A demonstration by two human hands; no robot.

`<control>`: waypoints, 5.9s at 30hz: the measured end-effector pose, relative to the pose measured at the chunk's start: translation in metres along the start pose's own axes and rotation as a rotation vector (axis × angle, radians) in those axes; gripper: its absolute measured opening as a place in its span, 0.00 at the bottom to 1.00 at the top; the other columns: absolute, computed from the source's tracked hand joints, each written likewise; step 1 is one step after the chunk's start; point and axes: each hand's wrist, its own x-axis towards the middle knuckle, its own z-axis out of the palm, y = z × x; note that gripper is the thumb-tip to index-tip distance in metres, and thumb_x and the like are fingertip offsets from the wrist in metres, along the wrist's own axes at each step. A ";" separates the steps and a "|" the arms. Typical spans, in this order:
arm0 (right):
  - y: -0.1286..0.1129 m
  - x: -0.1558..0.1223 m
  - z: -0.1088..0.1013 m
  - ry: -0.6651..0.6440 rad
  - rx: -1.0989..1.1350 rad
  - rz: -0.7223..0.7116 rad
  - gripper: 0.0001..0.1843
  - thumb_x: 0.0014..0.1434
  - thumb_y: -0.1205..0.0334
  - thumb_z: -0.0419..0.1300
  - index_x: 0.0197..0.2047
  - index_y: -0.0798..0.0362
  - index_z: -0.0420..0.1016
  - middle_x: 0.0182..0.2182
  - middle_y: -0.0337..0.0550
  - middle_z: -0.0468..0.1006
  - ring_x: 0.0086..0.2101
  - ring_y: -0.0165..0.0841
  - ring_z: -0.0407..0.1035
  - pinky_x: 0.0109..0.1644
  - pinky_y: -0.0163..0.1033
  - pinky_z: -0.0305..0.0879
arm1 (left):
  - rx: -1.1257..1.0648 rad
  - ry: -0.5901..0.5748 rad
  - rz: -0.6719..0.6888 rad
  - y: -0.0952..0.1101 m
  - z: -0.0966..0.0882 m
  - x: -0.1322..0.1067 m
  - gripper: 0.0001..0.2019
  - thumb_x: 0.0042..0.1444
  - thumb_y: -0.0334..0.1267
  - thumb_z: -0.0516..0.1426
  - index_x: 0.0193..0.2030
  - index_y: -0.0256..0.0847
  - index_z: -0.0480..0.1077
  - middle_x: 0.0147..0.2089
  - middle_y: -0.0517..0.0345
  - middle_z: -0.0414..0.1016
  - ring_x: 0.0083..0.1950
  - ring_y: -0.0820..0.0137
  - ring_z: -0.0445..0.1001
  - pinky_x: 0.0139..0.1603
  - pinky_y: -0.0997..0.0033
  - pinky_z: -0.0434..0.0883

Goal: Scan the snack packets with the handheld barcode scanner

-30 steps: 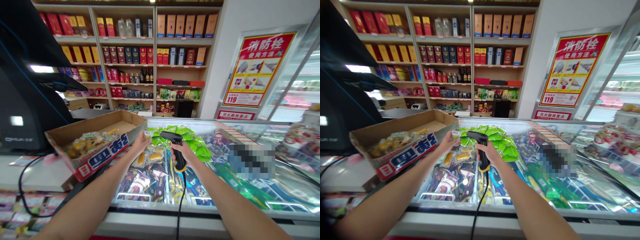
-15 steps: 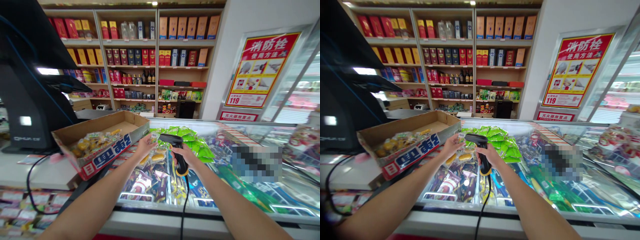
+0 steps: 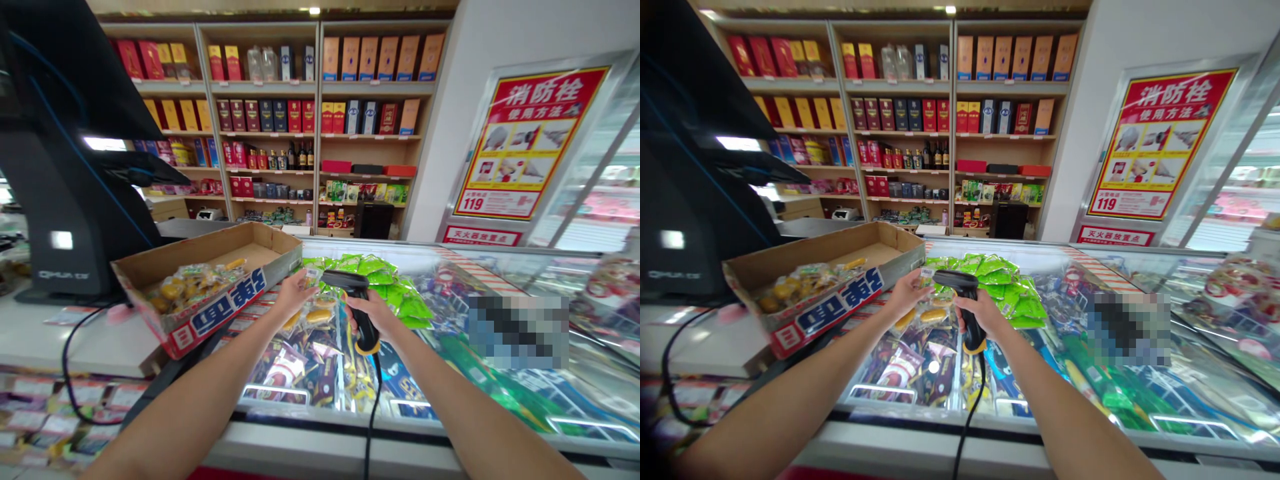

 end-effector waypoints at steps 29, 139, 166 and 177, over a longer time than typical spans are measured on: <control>-0.042 0.053 0.134 -0.199 -0.020 -0.063 0.16 0.46 0.54 0.68 0.21 0.55 0.70 0.14 0.37 0.70 0.14 0.28 0.64 0.16 0.34 0.66 | 0.591 0.868 0.463 0.098 -0.127 -0.025 0.21 0.54 0.29 0.52 0.56 0.37 0.66 0.65 0.42 0.60 0.67 0.60 0.59 0.65 0.59 0.61; -0.033 0.038 0.075 0.032 0.006 -0.054 0.13 0.44 0.56 0.67 0.25 0.55 0.71 0.16 0.37 0.71 0.14 0.28 0.64 0.16 0.34 0.65 | 0.429 0.681 0.293 0.083 -0.076 -0.001 0.21 0.52 0.28 0.55 0.55 0.36 0.69 0.65 0.41 0.62 0.68 0.57 0.59 0.68 0.56 0.57; 0.003 0.009 -0.002 0.141 0.001 -0.038 0.15 0.45 0.54 0.67 0.29 0.55 0.71 0.17 0.35 0.71 0.15 0.28 0.64 0.17 0.34 0.65 | -0.162 0.063 -0.292 0.002 0.009 0.007 0.13 0.42 0.34 0.66 0.31 0.39 0.65 0.26 0.59 0.73 0.27 0.69 0.74 0.24 0.75 0.67; -0.004 0.003 0.001 0.019 0.008 -0.030 0.16 0.45 0.52 0.67 0.31 0.55 0.70 0.17 0.35 0.71 0.16 0.27 0.64 0.18 0.34 0.66 | -0.999 0.069 -0.449 0.014 0.002 0.004 0.09 0.54 0.22 0.55 0.39 0.36 0.70 0.28 0.58 0.75 0.27 0.74 0.75 0.33 0.71 0.76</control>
